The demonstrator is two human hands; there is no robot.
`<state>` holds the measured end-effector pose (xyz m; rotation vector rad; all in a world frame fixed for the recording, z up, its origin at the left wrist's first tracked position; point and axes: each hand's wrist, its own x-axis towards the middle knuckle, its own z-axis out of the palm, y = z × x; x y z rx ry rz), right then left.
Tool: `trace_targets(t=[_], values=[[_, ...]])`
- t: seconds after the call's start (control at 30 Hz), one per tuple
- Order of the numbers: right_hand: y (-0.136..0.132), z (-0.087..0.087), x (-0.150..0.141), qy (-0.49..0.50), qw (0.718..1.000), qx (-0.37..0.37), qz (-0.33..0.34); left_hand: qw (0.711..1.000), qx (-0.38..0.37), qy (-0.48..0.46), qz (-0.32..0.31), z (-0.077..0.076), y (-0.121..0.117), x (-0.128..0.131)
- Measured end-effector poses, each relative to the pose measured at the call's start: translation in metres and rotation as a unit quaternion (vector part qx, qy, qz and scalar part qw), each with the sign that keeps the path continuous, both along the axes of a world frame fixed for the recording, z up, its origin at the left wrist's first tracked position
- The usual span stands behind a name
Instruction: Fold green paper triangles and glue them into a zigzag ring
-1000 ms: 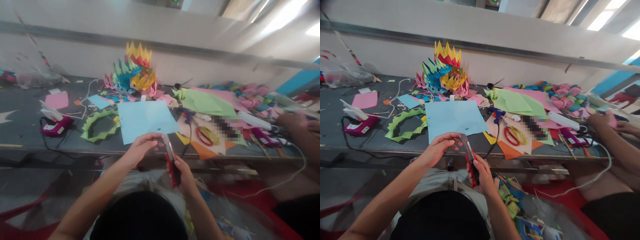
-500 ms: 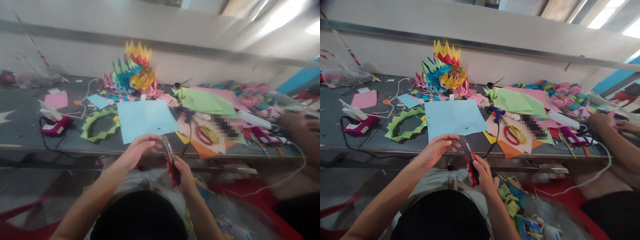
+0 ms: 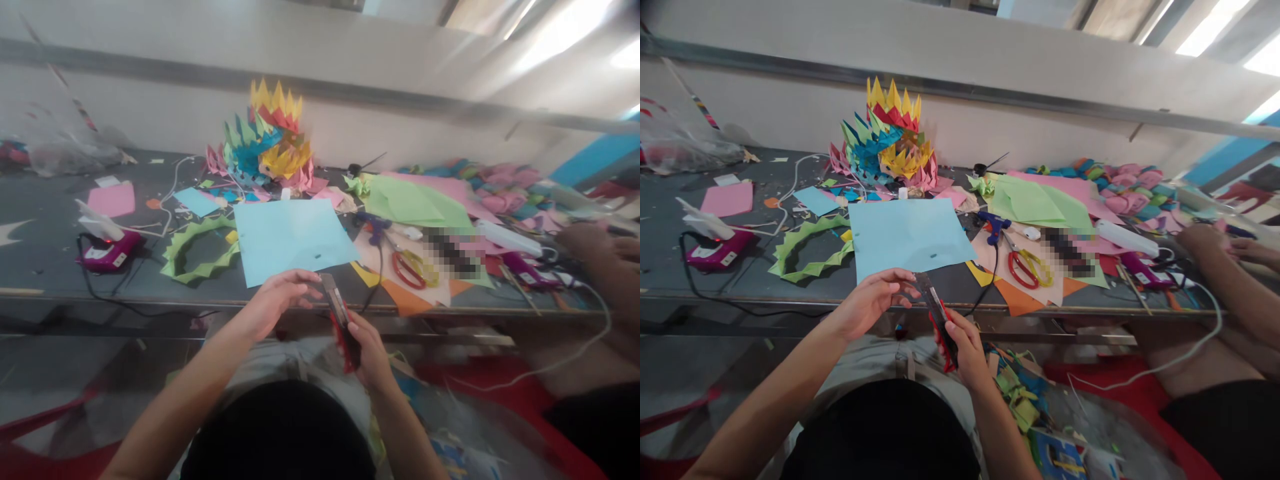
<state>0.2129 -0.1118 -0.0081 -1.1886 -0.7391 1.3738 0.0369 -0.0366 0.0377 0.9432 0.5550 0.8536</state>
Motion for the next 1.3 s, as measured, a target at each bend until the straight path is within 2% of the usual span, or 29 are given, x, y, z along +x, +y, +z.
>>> trace_targets(t=[0.63, 0.7, 0.77, 0.9, 1.03, 1.3], values=[[-0.001, -0.005, 0.0, -0.028, 0.999, 0.012, 0.023, 0.997, -0.025, -0.072, -0.028, -0.001, -0.004, -0.002], [0.001, -0.005, -0.001, -0.023, 1.0, 0.007, 0.008, 0.995, -0.034, -0.087, -0.036, 0.001, -0.005, -0.004], [0.003, -0.004, 0.002, -0.009, 0.999, 0.006, -0.037, 0.993, -0.042, -0.109, -0.034, 0.006, -0.006, -0.009], [0.004, -0.003, 0.017, -0.011, 0.992, 0.025, -0.124, 0.992, -0.023, -0.121, 0.021, 0.015, -0.005, -0.02], [0.001, -0.005, 0.029, -0.031, 0.99, 0.027, -0.138, 0.995, 0.012, -0.067, 0.079, 0.013, -0.005, -0.021], [0.002, -0.007, 0.025, -0.042, 0.988, 0.031, -0.144, 0.979, 0.092, 0.067, 0.172, 0.002, -0.01, -0.012]])
